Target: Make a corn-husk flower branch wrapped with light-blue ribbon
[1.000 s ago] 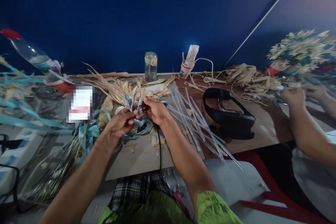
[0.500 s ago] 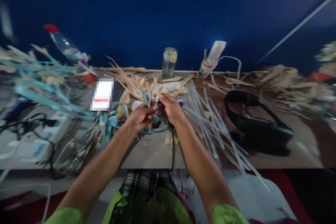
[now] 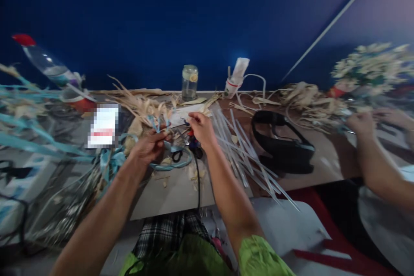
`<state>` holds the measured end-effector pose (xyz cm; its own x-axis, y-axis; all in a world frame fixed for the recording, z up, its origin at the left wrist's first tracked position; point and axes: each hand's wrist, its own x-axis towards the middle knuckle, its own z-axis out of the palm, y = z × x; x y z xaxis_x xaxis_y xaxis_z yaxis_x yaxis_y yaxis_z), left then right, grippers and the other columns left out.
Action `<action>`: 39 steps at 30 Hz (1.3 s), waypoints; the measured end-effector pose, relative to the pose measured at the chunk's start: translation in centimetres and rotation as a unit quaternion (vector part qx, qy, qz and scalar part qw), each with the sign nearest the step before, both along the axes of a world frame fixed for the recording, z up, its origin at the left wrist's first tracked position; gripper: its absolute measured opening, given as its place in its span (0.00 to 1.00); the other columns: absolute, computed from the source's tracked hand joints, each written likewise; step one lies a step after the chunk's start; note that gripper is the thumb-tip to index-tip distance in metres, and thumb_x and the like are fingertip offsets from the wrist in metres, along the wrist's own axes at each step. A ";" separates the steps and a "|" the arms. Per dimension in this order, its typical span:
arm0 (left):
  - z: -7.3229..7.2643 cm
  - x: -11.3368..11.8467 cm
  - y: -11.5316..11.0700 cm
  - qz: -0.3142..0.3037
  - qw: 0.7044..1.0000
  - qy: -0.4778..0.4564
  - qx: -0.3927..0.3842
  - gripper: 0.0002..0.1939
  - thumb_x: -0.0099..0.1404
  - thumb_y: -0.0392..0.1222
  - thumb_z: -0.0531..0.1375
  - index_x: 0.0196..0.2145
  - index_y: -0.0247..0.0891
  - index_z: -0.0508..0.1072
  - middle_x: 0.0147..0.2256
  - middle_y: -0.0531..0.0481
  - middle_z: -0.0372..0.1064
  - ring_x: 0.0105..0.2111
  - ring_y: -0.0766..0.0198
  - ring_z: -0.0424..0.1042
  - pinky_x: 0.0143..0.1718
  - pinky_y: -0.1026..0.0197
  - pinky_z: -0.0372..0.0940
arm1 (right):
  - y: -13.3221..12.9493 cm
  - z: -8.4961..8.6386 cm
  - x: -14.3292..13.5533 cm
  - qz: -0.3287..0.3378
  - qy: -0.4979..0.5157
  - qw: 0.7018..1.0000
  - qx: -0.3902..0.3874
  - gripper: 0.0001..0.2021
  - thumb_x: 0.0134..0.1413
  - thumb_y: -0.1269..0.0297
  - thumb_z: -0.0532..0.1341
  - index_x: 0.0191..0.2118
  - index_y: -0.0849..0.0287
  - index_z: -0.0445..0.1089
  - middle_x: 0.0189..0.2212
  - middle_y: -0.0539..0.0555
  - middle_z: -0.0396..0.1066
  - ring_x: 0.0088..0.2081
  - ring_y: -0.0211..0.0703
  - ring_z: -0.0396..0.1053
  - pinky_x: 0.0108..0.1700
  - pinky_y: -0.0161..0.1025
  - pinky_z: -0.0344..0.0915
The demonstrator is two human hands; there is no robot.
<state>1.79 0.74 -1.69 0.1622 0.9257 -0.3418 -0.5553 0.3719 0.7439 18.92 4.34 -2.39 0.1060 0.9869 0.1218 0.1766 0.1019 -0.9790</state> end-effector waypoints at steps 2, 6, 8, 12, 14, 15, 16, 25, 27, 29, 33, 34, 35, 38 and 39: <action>0.4 -0.4 0.1 -0.012 1.000 0.001 -0.010 0.18 0.46 0.26 0.63 0.38 0.31 0.70 0.17 0.55 0.63 0.16 0.76 0.62 0.13 0.78 0.51 | 0.4 0.1 0.8 -0.015 -0.084 0.996 0.022 0.15 0.45 0.59 0.57 0.37 0.63 0.70 0.27 0.51 0.68 0.29 0.37 0.64 0.33 0.35 0.60; 0.8 -0.8 0.1 -0.034 0.998 0.026 -0.035 0.16 0.46 0.24 0.62 0.35 0.31 0.71 0.17 0.54 0.64 0.14 0.76 0.61 0.11 0.78 0.49 | 0.7 0.9 2.0 -0.003 -0.255 0.967 -0.006 0.13 0.47 0.60 0.57 0.35 0.63 0.71 0.31 0.55 0.71 0.34 0.41 0.67 0.38 0.37 0.60; 0.7 -0.9 0.1 -0.048 0.998 0.032 -0.034 0.16 0.47 0.25 0.62 0.36 0.31 0.71 0.17 0.53 0.65 0.14 0.77 0.60 0.11 0.78 0.50 | 0.6 1.4 2.3 0.007 -0.331 0.943 -0.029 0.12 0.48 0.60 0.57 0.35 0.61 0.71 0.33 0.56 0.72 0.35 0.43 0.68 0.38 0.38 0.60; 0.4 -0.9 0.2 -0.039 0.998 0.039 -0.022 0.17 0.47 0.26 0.63 0.37 0.32 0.71 0.17 0.53 0.65 0.15 0.75 0.63 0.11 0.78 0.50 | -0.7 1.6 2.5 -0.001 -0.422 0.904 -0.073 0.14 0.51 0.57 0.55 0.33 0.61 0.71 0.33 0.59 0.73 0.36 0.46 0.69 0.37 0.38 0.59; 0.5 -0.9 0.3 -0.025 0.999 0.043 -0.021 0.16 0.47 0.26 0.63 0.37 0.31 0.72 0.17 0.53 0.65 0.15 0.76 0.63 0.11 0.79 0.51 | -1.7 1.2 2.4 -0.010 -0.447 0.888 -0.109 0.18 0.52 0.52 0.54 0.33 0.61 0.71 0.32 0.61 0.73 0.35 0.48 0.69 0.36 0.40 0.60; 0.5 -0.9 0.3 -0.020 0.999 0.044 -0.023 0.15 0.47 0.25 0.62 0.36 0.31 0.72 0.17 0.53 0.65 0.15 0.76 0.62 0.11 0.79 0.51 | -2.2 0.9 2.3 -0.013 -0.457 0.881 -0.126 0.20 0.52 0.49 0.53 0.33 0.62 0.72 0.32 0.63 0.72 0.36 0.50 0.70 0.35 0.40 0.60; 0.6 -0.8 0.2 -0.017 0.999 0.044 -0.025 0.14 0.47 0.25 0.62 0.35 0.30 0.72 0.17 0.53 0.65 0.14 0.77 0.61 0.11 0.79 0.51 | -2.6 0.5 2.2 -0.012 -0.463 0.875 -0.140 0.23 0.51 0.46 0.52 0.34 0.63 0.72 0.33 0.65 0.72 0.36 0.52 0.70 0.35 0.41 0.60; 0.9 -0.6 -0.2 -0.011 0.999 0.034 -0.026 0.11 0.50 0.25 0.60 0.33 0.31 0.71 0.16 0.52 0.65 0.14 0.77 0.60 0.11 0.79 0.51 | -1.8 -1.4 0.8 -0.057 -0.380 0.905 -0.184 0.18 0.39 0.49 0.62 0.23 0.62 0.70 0.23 0.61 0.72 0.31 0.47 0.70 0.29 0.37 0.60; 1.1 -0.6 -0.3 -0.014 0.999 0.029 -0.027 0.10 0.51 0.25 0.59 0.33 0.30 0.71 0.17 0.51 0.65 0.14 0.77 0.60 0.11 0.79 0.51 | -1.8 -1.5 0.7 -0.070 -0.239 0.947 -0.205 0.15 0.36 0.53 0.64 0.17 0.60 0.66 0.15 0.53 0.65 0.24 0.42 0.67 0.24 0.34 0.58; 1.3 -0.7 -0.4 -0.012 0.999 0.025 -0.031 0.10 0.51 0.25 0.58 0.33 0.30 0.71 0.17 0.51 0.65 0.13 0.77 0.59 0.11 0.79 0.51 | -2.1 -1.2 0.6 -0.086 -0.074 0.965 -0.235 0.13 0.35 0.57 0.64 0.17 0.60 0.64 0.12 0.48 0.61 0.19 0.37 0.63 0.20 0.33 0.57; 1.5 -0.8 -0.6 -0.010 1.000 0.011 -0.026 0.11 0.49 0.24 0.60 0.32 0.30 0.70 0.17 0.52 0.64 0.13 0.77 0.58 0.11 0.78 0.50 | -3.0 0.5 1.0 -0.091 0.094 0.957 -0.260 0.09 0.41 0.60 0.60 0.24 0.60 0.63 0.15 0.47 0.63 0.16 0.34 0.60 0.18 0.33 0.58; 1.4 -0.9 -0.6 -0.013 1.000 0.006 -0.022 0.11 0.49 0.24 0.61 0.33 0.30 0.70 0.17 0.53 0.64 0.13 0.78 0.57 0.11 0.78 0.50 | -3.3 1.0 1.2 -0.087 0.142 0.951 -0.261 0.07 0.41 0.62 0.60 0.24 0.60 0.63 0.16 0.47 0.63 0.16 0.34 0.60 0.18 0.33 0.59; 1.3 -0.9 -0.6 -0.016 1.000 0.003 -0.017 0.12 0.49 0.25 0.61 0.33 0.30 0.70 0.17 0.53 0.64 0.12 0.78 0.56 0.11 0.78 0.50 | -3.5 1.5 1.5 -0.075 0.205 0.941 -0.258 0.06 0.41 0.64 0.59 0.25 0.59 0.62 0.16 0.47 0.64 0.17 0.34 0.60 0.19 0.33 0.61; 0.7 -1.1 -0.4 -0.027 1.000 0.006 -0.004 0.14 0.50 0.26 0.60 0.37 0.31 0.69 0.18 0.53 0.65 0.12 0.79 0.55 0.12 0.77 0.50 | -4.0 2.5 2.1 0.019 0.389 0.896 -0.211 0.05 0.39 0.68 0.60 0.27 0.60 0.63 0.20 0.49 0.66 0.20 0.33 0.61 0.22 0.33 0.62; 0.4 -1.2 -0.3 -0.030 0.999 0.012 -0.003 0.16 0.51 0.27 0.59 0.39 0.31 0.68 0.18 0.52 0.66 0.12 0.79 0.56 0.12 0.77 0.50 | -4.1 2.6 2.1 0.059 0.418 0.887 -0.186 0.07 0.38 0.68 0.61 0.29 0.61 0.65 0.22 0.50 0.67 0.20 0.32 0.60 0.22 0.33 0.62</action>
